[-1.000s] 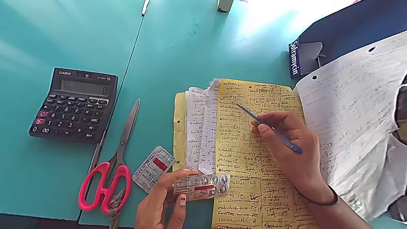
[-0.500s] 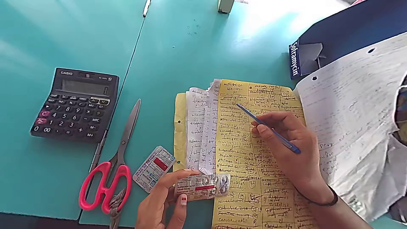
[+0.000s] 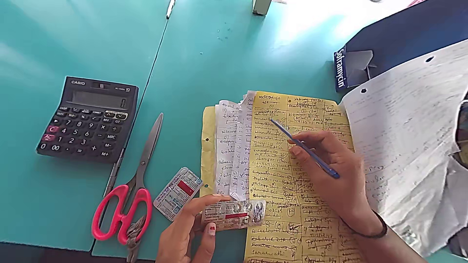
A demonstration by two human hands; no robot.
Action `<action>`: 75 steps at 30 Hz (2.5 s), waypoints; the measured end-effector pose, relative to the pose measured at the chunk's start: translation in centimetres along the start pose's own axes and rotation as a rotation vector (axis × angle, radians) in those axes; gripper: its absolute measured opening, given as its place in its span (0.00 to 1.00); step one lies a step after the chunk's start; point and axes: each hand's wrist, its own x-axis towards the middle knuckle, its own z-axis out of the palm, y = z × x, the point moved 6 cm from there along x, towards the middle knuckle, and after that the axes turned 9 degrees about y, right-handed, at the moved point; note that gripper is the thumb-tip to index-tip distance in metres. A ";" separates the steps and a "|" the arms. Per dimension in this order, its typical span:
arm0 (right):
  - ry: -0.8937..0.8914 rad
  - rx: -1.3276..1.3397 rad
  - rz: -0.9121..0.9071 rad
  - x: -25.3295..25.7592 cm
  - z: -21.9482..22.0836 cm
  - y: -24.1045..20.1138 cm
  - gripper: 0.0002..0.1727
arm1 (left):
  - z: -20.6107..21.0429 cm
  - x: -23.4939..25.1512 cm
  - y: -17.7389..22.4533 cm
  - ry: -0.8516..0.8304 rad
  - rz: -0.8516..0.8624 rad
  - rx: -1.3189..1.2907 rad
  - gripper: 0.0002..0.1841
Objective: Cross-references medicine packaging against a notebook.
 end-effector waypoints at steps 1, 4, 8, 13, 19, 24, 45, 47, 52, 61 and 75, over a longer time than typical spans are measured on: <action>-0.001 -0.018 -0.019 -0.1 0.0 -0.1 0.14 | 0.0 0.0 0.0 0.003 -0.001 -0.002 0.15; 0.022 -0.091 -0.095 -0.3 0.0 -0.6 0.15 | 0.0 0.0 0.0 0.003 -0.004 -0.001 0.15; 0.042 -0.116 -0.166 -0.6 0.0 -1.3 0.13 | 0.0 0.0 0.0 -0.003 0.002 0.002 0.15; 0.037 -0.120 -0.173 -0.9 0.2 -1.5 0.12 | 0.0 0.0 0.0 0.000 0.003 0.007 0.15; 0.034 -0.110 -0.166 -0.9 0.2 -1.4 0.12 | 0.0 0.0 0.0 0.004 0.013 0.006 0.15; 0.028 -0.115 -0.169 -0.9 0.2 -1.4 0.12 | 0.0 0.0 0.0 0.000 0.015 0.009 0.15; 0.021 -0.166 -0.238 -1.1 0.0 -2.2 0.11 | 0.0 0.1 0.0 0.005 0.014 0.017 0.15; 0.023 -0.182 -0.282 -1.1 0.0 -2.5 0.10 | 0.0 0.1 -0.1 0.003 0.026 0.030 0.15; -0.001 -0.172 -0.277 -1.2 -0.3 -2.6 0.09 | 0.6 0.2 -0.1 -0.058 0.081 0.051 0.12; -0.079 -0.199 -0.397 -1.2 -1.0 -2.8 0.07 | 0.7 0.1 0.1 -0.140 0.067 0.086 0.09; -0.103 -0.250 -0.440 -1.7 -1.0 -3.4 0.07 | 0.8 -0.1 -0.1 -0.101 0.084 0.144 0.11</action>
